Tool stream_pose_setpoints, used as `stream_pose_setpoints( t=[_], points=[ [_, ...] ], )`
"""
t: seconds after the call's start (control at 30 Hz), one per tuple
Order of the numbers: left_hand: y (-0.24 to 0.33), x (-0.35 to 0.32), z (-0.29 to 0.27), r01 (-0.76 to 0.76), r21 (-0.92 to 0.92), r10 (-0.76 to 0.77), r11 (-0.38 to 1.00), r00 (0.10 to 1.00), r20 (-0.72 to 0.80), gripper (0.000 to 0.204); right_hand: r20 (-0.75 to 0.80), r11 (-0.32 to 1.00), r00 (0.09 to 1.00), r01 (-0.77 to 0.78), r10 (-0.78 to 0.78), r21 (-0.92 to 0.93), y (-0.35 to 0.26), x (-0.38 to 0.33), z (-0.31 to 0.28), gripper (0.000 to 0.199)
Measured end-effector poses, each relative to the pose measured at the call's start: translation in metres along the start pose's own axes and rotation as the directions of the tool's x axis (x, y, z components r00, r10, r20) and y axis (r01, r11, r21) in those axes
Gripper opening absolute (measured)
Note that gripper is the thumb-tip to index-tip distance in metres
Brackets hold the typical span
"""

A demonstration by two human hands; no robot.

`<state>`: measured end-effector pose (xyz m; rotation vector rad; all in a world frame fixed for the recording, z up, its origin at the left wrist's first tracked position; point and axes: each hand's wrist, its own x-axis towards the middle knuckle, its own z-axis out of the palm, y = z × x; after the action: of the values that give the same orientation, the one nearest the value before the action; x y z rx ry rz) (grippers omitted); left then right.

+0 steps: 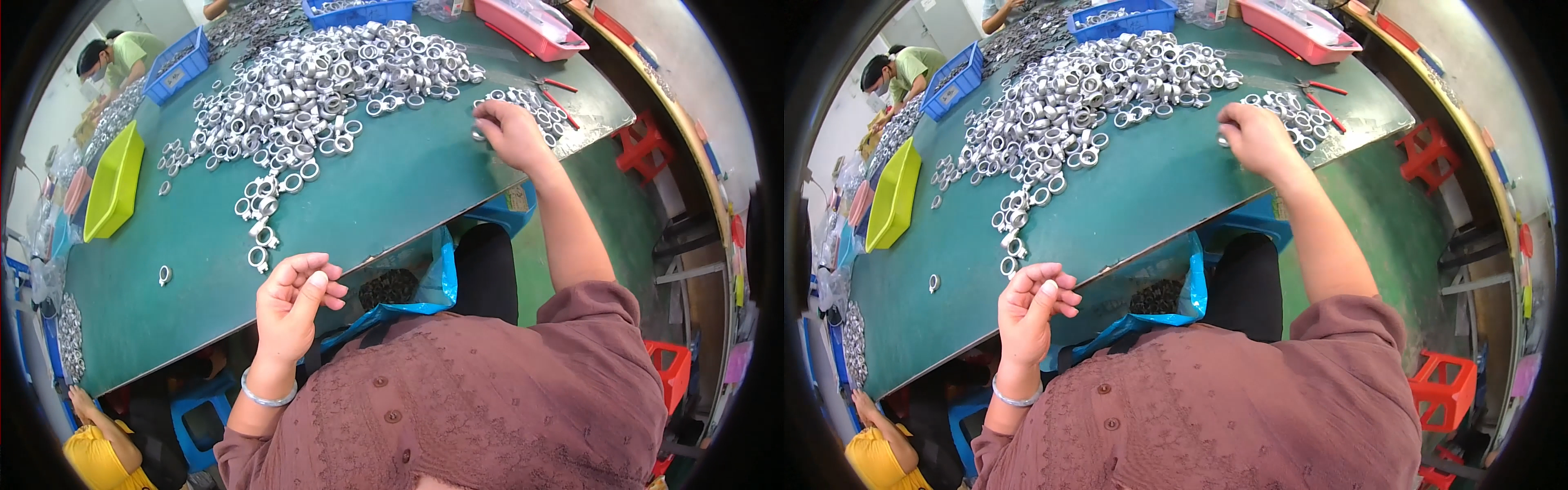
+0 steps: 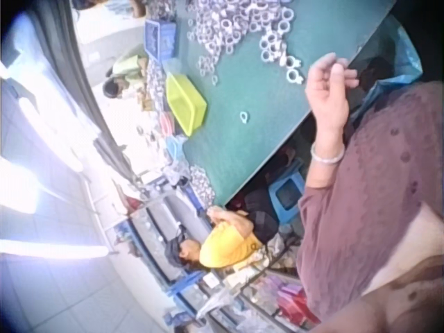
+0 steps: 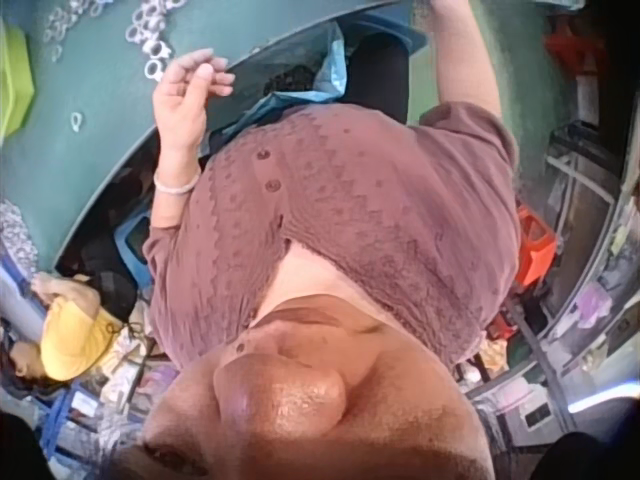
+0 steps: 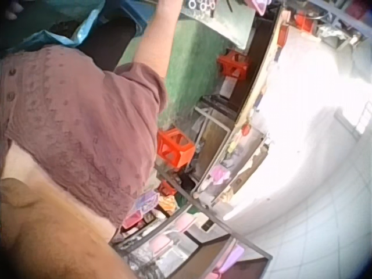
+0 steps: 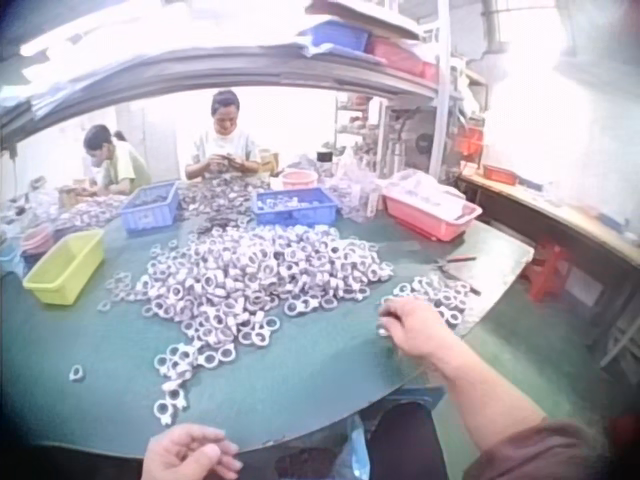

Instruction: The person picks up metal ring components one at a time, checks them by hand, and places them into a blue container while working at a table full of similar components.

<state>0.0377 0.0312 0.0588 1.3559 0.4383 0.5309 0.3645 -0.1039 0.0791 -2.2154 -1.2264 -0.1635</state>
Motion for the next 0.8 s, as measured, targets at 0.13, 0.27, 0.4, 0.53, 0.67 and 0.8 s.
stream_pose_setpoints(
  t=[0.13, 0.27, 0.4, 0.53, 0.67, 0.8],
  points=[
    [-0.002, 0.000, -0.004, 0.004, -0.001, -0.004, 1.000, 1.000, 0.005, 0.018, -0.067, 0.940, 0.995, 0.044, -0.071, -0.338, 0.005, -0.004, 0.002, 0.017],
    [-0.002, 0.000, -0.005, -0.001, 0.006, 0.001, 1.000, 1.000, 0.012, 0.018, -0.045, 0.874, 0.994, 0.064, -0.098, -0.482, -0.010, 0.008, 0.009, 0.019],
    [-0.002, 0.001, -0.005, -0.003, 0.004, 0.003, 1.000, 1.000, 0.021, 0.017, 0.027, 0.908, 0.970, 0.237, -0.243, -0.345, -0.033, 0.035, 0.031, 0.023],
    [-0.001, 0.001, -0.002, 0.002, 0.010, -0.002, 1.000, 1.000, 0.021, 0.017, 0.133, 0.884, 0.932, 0.362, -0.337, -0.297, -0.055, 0.065, 0.065, 0.036],
    [0.001, -0.002, -0.004, 0.001, 0.019, -0.002, 1.000, 1.000, 0.011, 0.017, 0.133, 0.856, 0.946, 0.324, -0.296, -0.402, -0.065, 0.076, 0.083, 0.036],
    [0.001, 0.003, -0.023, -0.241, 0.363, 0.266, 0.900, 0.964, -0.019, 0.018, -0.101, 0.923, 0.964, 0.200, -0.245, -0.328, -0.051, 0.101, 0.070, 0.034]
  ],
)
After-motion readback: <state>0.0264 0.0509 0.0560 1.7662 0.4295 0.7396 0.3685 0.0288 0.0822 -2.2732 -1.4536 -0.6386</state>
